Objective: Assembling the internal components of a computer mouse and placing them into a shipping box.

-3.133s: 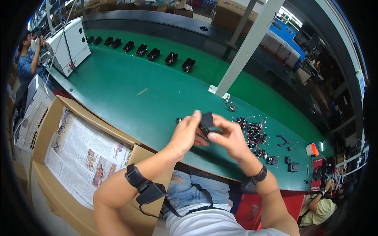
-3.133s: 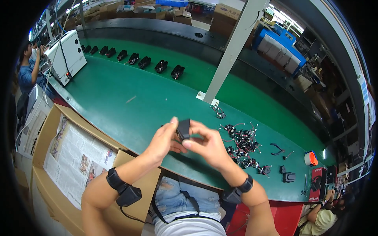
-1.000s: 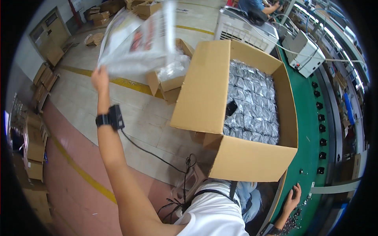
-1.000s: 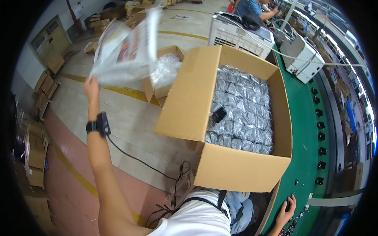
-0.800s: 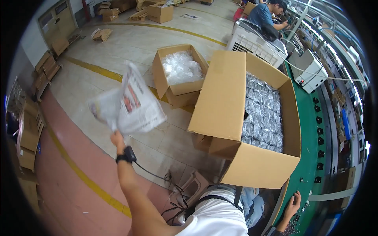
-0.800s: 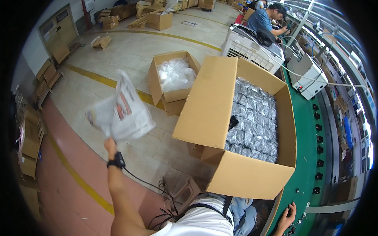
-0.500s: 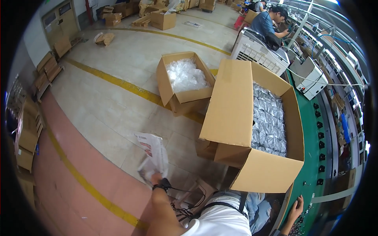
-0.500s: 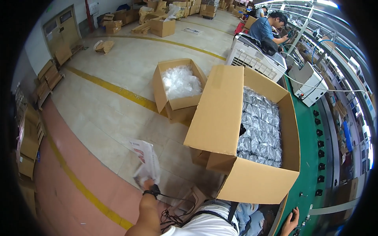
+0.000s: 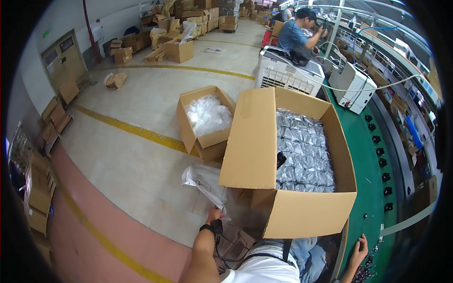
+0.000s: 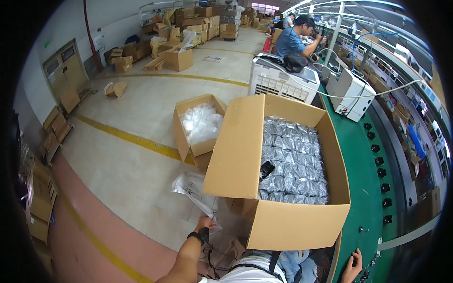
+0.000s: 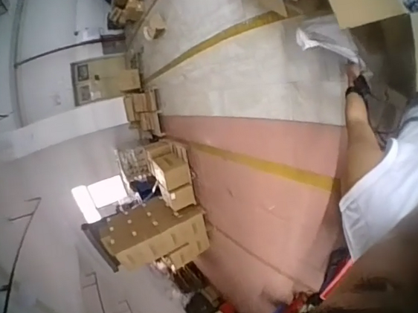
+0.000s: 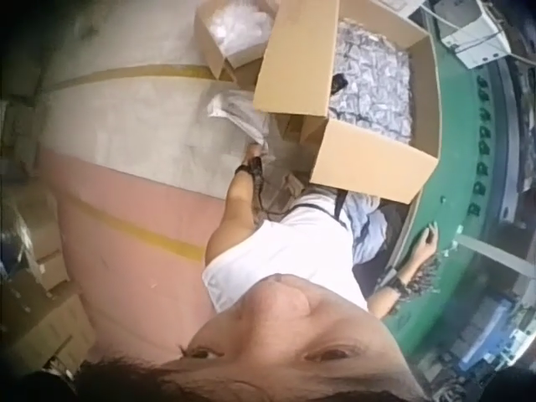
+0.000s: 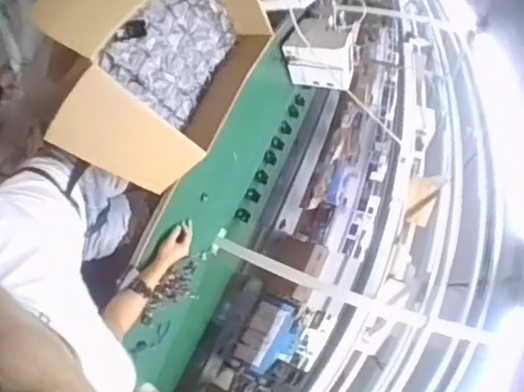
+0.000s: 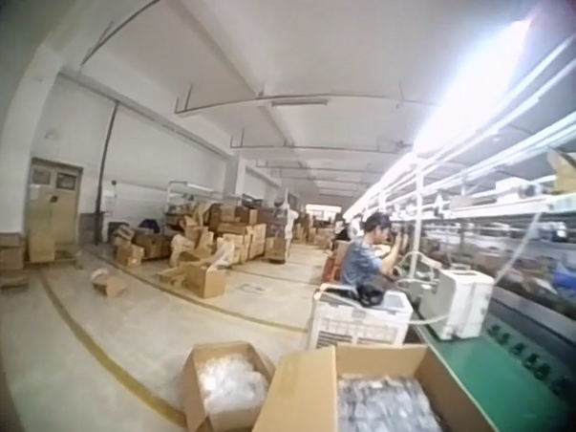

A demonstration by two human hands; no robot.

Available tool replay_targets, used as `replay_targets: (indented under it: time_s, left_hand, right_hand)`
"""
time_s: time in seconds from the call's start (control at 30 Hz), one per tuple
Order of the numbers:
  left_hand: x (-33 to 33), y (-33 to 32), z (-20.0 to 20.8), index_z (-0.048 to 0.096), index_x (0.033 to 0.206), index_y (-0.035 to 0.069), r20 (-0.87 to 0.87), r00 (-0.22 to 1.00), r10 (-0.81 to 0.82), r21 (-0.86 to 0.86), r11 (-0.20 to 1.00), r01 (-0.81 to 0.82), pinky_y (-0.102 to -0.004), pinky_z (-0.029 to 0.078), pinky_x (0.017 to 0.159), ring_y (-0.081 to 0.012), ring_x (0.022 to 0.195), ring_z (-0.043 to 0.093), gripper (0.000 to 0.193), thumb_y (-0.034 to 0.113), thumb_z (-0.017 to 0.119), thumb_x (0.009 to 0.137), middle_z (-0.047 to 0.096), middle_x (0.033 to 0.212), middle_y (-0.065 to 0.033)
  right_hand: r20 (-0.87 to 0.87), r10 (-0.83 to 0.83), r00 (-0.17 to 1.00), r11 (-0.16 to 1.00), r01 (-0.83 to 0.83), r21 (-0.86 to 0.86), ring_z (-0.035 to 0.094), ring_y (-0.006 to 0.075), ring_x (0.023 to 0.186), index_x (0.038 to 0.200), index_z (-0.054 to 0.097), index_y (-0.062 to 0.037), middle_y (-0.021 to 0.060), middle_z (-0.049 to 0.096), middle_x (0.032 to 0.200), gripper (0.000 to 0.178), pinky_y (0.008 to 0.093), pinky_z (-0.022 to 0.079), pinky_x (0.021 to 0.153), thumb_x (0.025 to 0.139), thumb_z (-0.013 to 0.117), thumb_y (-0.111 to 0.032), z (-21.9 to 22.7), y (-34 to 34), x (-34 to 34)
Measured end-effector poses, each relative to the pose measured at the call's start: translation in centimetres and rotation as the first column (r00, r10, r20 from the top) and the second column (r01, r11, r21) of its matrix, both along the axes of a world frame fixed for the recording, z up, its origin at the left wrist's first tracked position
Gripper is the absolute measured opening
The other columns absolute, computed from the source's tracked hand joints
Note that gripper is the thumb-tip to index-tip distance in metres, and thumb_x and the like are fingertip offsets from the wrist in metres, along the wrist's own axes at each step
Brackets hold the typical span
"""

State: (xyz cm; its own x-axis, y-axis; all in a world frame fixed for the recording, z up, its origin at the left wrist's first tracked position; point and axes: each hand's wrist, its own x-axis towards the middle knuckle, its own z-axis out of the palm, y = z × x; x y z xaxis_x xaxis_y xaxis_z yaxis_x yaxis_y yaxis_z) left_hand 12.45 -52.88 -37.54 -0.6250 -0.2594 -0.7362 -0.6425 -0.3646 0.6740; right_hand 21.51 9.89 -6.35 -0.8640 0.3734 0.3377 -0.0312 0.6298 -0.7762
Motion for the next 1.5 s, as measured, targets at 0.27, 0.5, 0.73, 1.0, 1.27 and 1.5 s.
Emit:
replay_targets:
  time_s: [0.27,0.5,0.73,1.0,1.27,1.5]
  left_hand:
    - [-1.5,1.9,4.1,0.056,0.109,-0.002,-0.046,0.995,0.092,0.022,0.996,-0.091,-0.0367,0.054,0.061,-0.0294,0.079,0.067,0.038,0.03,0.052,0.09,0.063,0.098,-0.0156]
    - [-7.5,2.4,13.6,0.05,0.12,0.004,-0.403,0.862,0.307,0.308,0.933,-0.188,-0.0408,0.054,0.079,-0.027,0.091,0.064,0.031,0.02,0.04,0.096,0.064,0.102,-0.0122]
    - [-10.6,9.4,16.5,0.054,0.117,0.011,-0.477,0.869,0.13,0.219,0.975,-0.026,-0.0344,0.05,0.083,-0.0222,0.094,0.063,0.043,0.046,0.048,0.093,0.064,0.104,-0.0069]
    - [-15.7,15.2,8.4,0.058,0.112,0.007,-0.477,0.875,0.08,0.129,0.991,-0.021,-0.0409,0.055,0.076,-0.0282,0.088,0.066,0.044,0.045,0.044,0.094,0.067,0.1,-0.0146]
    - [-23.4,19.7,7.9,0.057,0.112,0.008,-0.41,0.911,0.041,0.142,0.99,0.019,-0.041,0.054,0.075,-0.0287,0.089,0.065,0.042,0.043,0.046,0.093,0.066,0.102,-0.0144]
    - [-17.6,20.7,10.5,0.057,0.113,0.008,-0.283,0.955,0.093,0.19,0.981,-0.039,-0.0411,0.054,0.075,-0.0291,0.09,0.065,0.04,0.042,0.048,0.092,0.065,0.103,-0.0143]
  right_hand:
    - [0.055,-0.059,0.997,0.998,0.057,0.025,0.055,0.02,0.105,0.095,0.058,0.0054,0.0191,0.055,0.127,0.012,0.0306,0.042,0.092,0.086,0.052,0.0,1.3,-2.0,0.5]
    - [0.011,-0.074,0.997,0.996,0.074,0.047,0.056,0.0235,0.107,0.091,0.06,0.0046,0.0186,0.058,0.123,0.011,0.0325,0.041,0.094,0.084,0.055,-0.003,1.8,-2.7,1.0]
    - [0.063,-0.224,0.973,0.975,0.224,0.01,0.056,0.0244,0.107,0.088,0.062,0.0017,0.017,0.058,0.121,0.012,0.0335,0.042,0.093,0.078,0.056,0.003,4.2,-5.0,1.9]
    - [0.184,-0.207,0.961,0.873,0.097,0.477,0.041,0.0431,0.125,0.126,0.05,-0.0009,0.0213,0.044,0.137,0.046,0.0492,0.033,0.105,0.082,0.061,-0.011,4.7,-5.9,1.1]
    - [0.33,-0.21,0.92,0.925,0.079,0.371,0.041,0.0429,0.125,0.126,0.049,-0.001,0.0215,0.044,0.137,0.047,0.0498,0.032,0.105,0.081,0.06,-0.009,6.6,-6.4,1.1]
    - [0.462,-0.177,0.869,0.957,0.042,0.287,0.031,0.0424,0.13,0.131,0.04,-0.0024,0.0224,0.034,0.142,0.054,0.0526,0.025,0.107,0.081,0.059,-0.013,7.9,-6.0,1.3]
